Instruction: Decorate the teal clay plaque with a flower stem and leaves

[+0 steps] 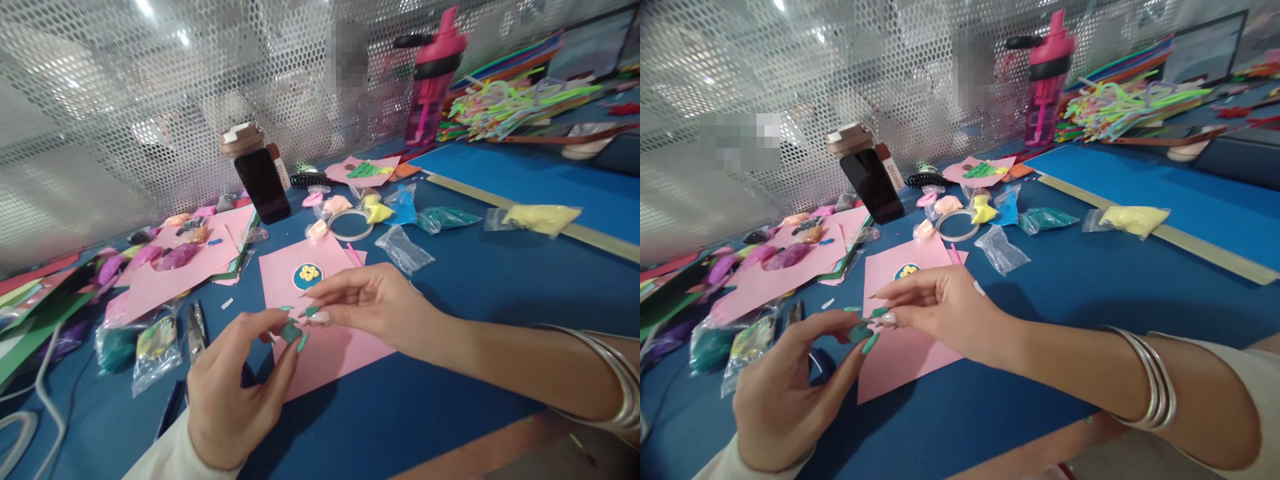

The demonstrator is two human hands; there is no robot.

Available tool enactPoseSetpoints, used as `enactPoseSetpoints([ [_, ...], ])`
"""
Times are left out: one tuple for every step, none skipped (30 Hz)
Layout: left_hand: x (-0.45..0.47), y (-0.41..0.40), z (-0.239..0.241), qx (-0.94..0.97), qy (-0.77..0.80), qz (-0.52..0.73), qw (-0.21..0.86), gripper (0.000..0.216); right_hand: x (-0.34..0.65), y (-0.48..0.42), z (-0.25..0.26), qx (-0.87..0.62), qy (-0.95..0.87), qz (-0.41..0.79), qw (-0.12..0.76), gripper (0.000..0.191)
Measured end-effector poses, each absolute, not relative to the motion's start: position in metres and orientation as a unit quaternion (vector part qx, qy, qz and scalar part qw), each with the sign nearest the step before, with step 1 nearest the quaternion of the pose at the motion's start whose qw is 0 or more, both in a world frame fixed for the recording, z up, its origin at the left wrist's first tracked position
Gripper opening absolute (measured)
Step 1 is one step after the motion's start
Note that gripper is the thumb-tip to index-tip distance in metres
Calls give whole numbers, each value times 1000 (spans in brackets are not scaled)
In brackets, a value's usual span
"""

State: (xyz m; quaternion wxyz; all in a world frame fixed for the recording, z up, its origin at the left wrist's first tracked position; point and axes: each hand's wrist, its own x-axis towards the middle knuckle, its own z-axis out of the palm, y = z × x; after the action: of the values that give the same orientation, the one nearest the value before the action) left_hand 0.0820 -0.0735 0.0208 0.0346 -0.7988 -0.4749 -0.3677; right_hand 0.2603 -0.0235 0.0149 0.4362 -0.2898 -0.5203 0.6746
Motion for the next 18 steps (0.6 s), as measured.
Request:
enactPoseSetpoints([
  [81,-73,20,-793,-485,-368,21,24,261,-24,16,-293,-538,657,439,16],
  [81,-71,19,-791,-490,-366,5,24,262,-25,16,-294,-560,636,442,14],
  [80,-70,18,-793,-490,-362,-13,25,262,-27,17,-294,-587,612,441,12],
  [80,-69,18,-797,-487,-358,-28,25,263,-28,18,-293,-614,586,440,10],
  [79,-68,18,-801,-483,-352,-40,26,264,-29,19,-291,-640,559,439,9],
  [79,-68,18,-807,-477,-344,-49,26,265,-30,20,-289,-664,535,436,9],
  [79,-68,19,-814,-471,-337,-53,26,265,-30,21,-289,-680,517,432,9],
  [78,-68,20,-820,-464,-330,-53,26,266,-31,21,-289,-689,509,427,10],
  [78,-69,21,-825,-458,-326,-52,26,266,-31,22,-288,-692,512,420,10],
  [78,-69,22,-830,-450,-325,-52,25,266,-30,22,-286,-687,527,411,10],
  [78,-70,22,-834,-440,-329,-53,24,266,-30,22,-282,-676,552,399,10],
  [78,-70,23,-838,-427,-336,-53,22,266,-29,22,-277,-659,583,385,10],
  [78,-70,23,-841,-415,-343,-51,20,266,-28,22,-270,-640,616,372,12],
  [78,-70,23,-843,-406,-349,-47,19,266,-27,22,-263,-622,644,360,13],
  [79,-70,23,-845,-400,-353,-39,18,265,-27,22,-257,-605,666,353,15],
  [79,-71,23,-846,-397,-355,-29,19,265,-26,22,-254,-592,680,349,17],
  [79,-71,23,-846,-398,-354,-18,21,265,-25,21,-252,-583,689,349,18],
  [80,-71,23,-847,-400,-350,-7,23,264,-25,21,-252,-578,692,352,18],
])
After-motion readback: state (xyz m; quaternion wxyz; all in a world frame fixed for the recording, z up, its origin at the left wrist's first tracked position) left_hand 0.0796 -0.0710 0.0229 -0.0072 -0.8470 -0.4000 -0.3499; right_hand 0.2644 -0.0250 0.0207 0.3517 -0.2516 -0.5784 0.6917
